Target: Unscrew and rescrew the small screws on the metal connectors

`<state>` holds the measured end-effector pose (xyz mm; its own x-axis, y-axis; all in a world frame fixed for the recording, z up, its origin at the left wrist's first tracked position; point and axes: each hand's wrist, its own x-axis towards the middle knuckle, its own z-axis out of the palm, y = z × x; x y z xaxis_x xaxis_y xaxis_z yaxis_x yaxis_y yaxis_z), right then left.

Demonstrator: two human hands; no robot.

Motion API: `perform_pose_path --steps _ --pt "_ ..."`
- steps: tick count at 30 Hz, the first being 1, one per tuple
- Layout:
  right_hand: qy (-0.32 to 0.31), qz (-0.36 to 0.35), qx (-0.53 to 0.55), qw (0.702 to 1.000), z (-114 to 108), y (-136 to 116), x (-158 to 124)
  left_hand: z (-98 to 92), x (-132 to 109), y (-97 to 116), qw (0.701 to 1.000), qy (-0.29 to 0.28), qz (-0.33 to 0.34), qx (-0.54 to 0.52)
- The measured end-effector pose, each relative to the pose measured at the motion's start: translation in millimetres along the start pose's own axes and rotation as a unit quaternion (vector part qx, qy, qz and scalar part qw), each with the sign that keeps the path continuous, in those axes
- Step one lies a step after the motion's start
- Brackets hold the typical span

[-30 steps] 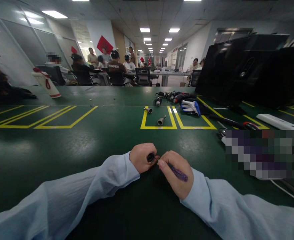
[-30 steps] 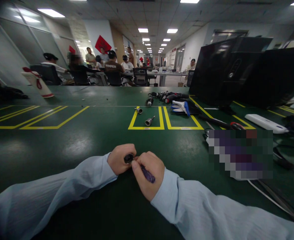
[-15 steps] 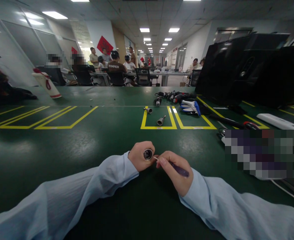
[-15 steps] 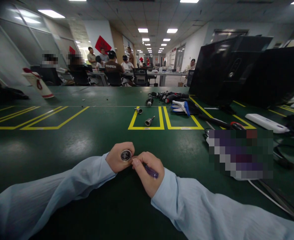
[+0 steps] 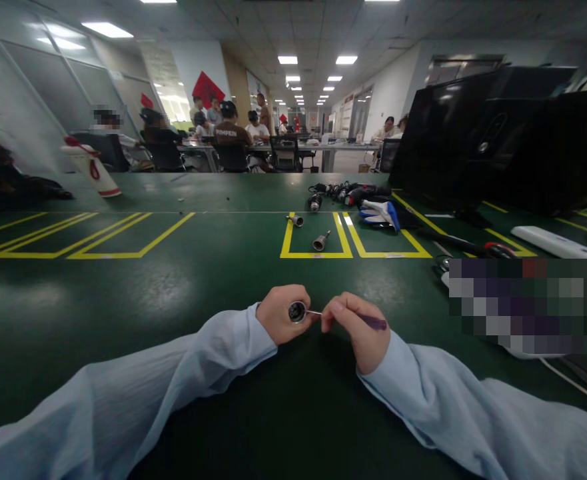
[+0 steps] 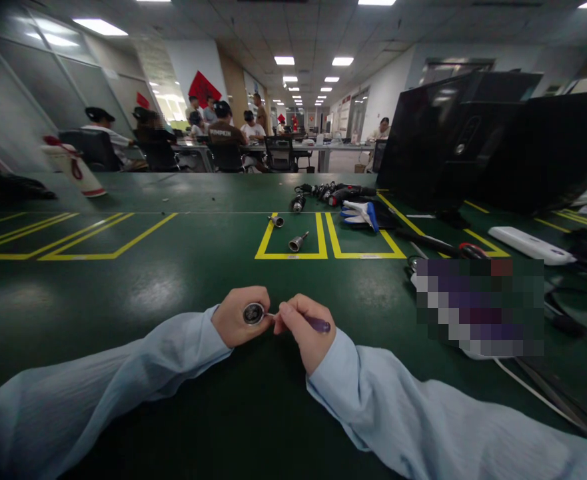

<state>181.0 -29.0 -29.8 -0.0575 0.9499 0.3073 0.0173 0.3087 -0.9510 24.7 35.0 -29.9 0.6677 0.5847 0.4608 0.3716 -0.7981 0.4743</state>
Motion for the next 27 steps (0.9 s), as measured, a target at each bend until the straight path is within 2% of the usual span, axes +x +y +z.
perform_pose_path --steps 3,6,15,19,22,25,27 --pt "-0.012 -0.060 -0.140 0.988 1 -13 -6 1.5 0 -2 1.000 -0.011 0.018 0.021" --pt "-0.017 -0.077 -0.192 0.978 2 -19 -9 3.3 0 -3 0.998 -0.021 0.056 0.036" --pt "-0.012 0.041 -0.022 0.999 1 -10 3 2.6 -1 -2 0.997 -0.015 0.075 0.024" --pt "0.006 0.057 0.081 0.995 2 0 2 1.9 0 -2 0.998 0.004 0.056 0.014" --pt "0.006 0.023 0.039 0.999 3 -2 -2 2.4 1 -3 0.999 0.019 0.030 0.011" --pt "-0.004 -0.011 -0.028 1.000 4 -10 -6 2.4 0 -3 0.999 0.014 0.032 0.009" --pt "-0.010 -0.011 -0.029 0.999 4 -11 -6 1.9 0 -1 0.999 0.015 0.036 0.011"
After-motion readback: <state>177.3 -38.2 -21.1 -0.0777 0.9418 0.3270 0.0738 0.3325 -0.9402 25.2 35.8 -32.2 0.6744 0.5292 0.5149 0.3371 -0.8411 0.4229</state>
